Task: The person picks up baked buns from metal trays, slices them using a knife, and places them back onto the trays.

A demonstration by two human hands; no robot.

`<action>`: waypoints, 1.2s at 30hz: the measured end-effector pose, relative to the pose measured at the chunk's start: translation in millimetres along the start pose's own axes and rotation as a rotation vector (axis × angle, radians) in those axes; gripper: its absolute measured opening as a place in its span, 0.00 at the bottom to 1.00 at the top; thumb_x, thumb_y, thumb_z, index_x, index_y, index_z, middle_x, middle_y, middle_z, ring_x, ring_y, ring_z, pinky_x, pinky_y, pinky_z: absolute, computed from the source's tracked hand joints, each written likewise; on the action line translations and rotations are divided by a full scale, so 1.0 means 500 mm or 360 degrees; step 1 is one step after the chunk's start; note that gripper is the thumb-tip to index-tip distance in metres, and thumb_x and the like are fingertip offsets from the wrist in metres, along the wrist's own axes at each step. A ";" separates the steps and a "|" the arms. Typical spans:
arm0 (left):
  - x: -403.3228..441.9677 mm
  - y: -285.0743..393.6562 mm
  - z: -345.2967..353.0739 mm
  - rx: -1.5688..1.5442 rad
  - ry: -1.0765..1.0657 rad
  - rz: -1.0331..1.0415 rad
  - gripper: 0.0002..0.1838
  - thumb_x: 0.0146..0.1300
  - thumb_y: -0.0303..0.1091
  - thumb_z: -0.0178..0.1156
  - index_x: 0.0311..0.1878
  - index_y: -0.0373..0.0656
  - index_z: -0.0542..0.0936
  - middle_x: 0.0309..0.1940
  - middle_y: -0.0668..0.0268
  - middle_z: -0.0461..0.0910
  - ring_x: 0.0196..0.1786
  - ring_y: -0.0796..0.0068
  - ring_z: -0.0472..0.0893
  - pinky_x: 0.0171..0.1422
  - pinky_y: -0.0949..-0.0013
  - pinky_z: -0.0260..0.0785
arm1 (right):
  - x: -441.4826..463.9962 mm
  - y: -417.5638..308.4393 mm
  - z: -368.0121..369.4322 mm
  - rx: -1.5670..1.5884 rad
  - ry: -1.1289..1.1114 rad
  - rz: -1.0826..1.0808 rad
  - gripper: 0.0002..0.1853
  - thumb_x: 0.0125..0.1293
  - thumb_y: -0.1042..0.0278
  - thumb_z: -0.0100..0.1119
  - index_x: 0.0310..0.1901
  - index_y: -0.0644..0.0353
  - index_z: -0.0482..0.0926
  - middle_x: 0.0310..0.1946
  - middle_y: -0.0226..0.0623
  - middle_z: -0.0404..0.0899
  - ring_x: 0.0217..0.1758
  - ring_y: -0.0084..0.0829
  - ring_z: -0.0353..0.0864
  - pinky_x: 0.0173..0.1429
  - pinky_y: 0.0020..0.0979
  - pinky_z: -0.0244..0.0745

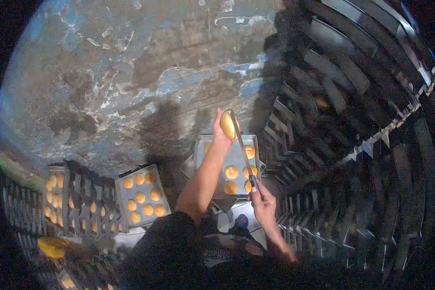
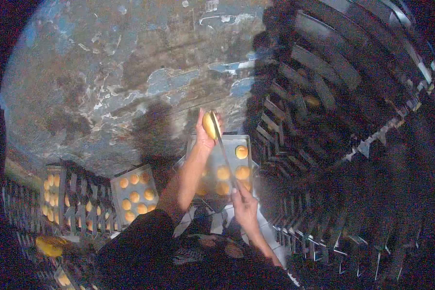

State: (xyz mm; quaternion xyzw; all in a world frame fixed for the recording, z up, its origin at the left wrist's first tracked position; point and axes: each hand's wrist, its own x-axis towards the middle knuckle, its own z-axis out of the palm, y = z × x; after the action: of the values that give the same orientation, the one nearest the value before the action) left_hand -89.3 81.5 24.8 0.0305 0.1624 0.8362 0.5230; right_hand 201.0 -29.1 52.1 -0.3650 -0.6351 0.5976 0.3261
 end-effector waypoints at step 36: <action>-0.072 -0.111 0.015 0.0171 0.0077 -0.0159 0.21 0.63 0.59 0.65 0.37 0.49 0.82 0.30 0.67 0.84 0.31 0.70 0.84 0.36 0.64 0.79 | 0.086 -0.018 -0.018 -0.0311 0.0091 -0.0329 0.21 0.77 0.63 0.55 0.65 0.65 0.76 0.29 0.26 0.78 0.30 0.16 0.71 0.34 0.23 0.69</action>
State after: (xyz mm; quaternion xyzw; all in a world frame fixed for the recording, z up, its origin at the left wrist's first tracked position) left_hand -23.5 73.5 19.2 0.0300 0.2209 0.7996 0.5577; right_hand 185.6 12.1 60.9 -0.3444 -0.7150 0.4854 0.3668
